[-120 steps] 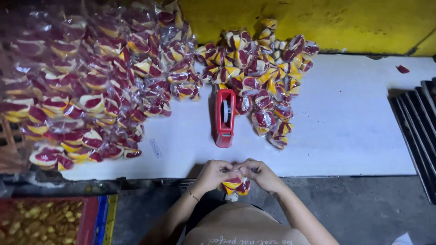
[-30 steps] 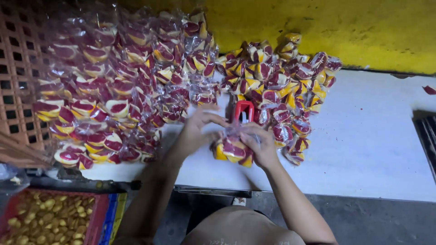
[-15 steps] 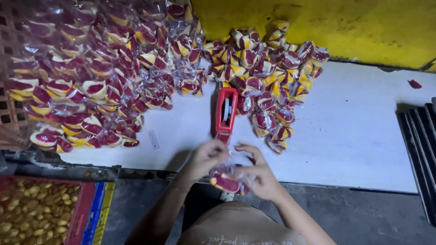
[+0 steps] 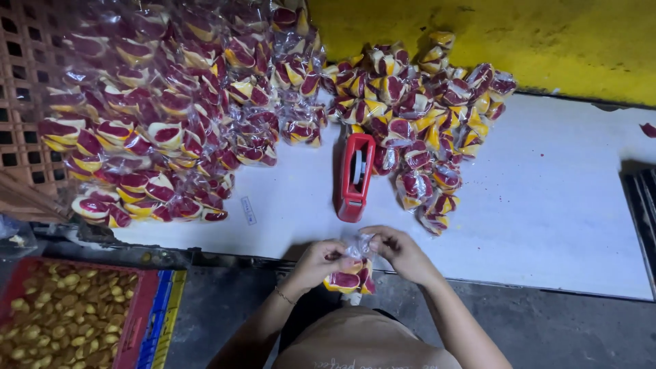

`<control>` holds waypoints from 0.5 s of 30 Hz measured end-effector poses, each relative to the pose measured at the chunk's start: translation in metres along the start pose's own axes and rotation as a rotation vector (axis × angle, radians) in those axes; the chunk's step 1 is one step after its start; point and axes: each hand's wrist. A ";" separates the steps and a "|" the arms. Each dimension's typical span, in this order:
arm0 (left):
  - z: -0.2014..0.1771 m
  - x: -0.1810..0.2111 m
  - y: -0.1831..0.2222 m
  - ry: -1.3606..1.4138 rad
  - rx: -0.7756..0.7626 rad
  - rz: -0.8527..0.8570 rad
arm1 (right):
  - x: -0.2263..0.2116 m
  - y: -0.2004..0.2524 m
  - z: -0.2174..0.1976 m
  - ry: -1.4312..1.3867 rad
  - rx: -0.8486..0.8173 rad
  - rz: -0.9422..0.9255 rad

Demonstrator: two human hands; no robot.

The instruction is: Sealing small plastic bags containing bread or snacks using a manual tape dispenser at a packaging station.

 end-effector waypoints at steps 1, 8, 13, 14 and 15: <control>-0.002 0.019 -0.004 0.001 -0.005 -0.001 | 0.021 -0.013 0.008 -0.001 0.005 0.001; -0.028 0.012 -0.017 -0.363 -0.154 0.324 | 0.071 -0.048 0.027 -0.089 0.062 0.099; -0.038 0.017 -0.033 -0.296 -0.180 0.122 | 0.056 -0.040 0.032 -0.180 0.052 0.068; -0.038 0.024 -0.037 -0.238 -0.181 0.066 | 0.051 -0.037 0.033 -0.134 0.058 0.062; -0.037 0.032 -0.041 -0.182 -0.182 0.007 | 0.048 -0.033 0.036 -0.091 0.063 0.057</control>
Point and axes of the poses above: each hand's wrist, its own y-axis away from the middle knuckle, its own z-axis out of the palm, x = y × z, and after that the axes turned 11 degrees about z, right-handed
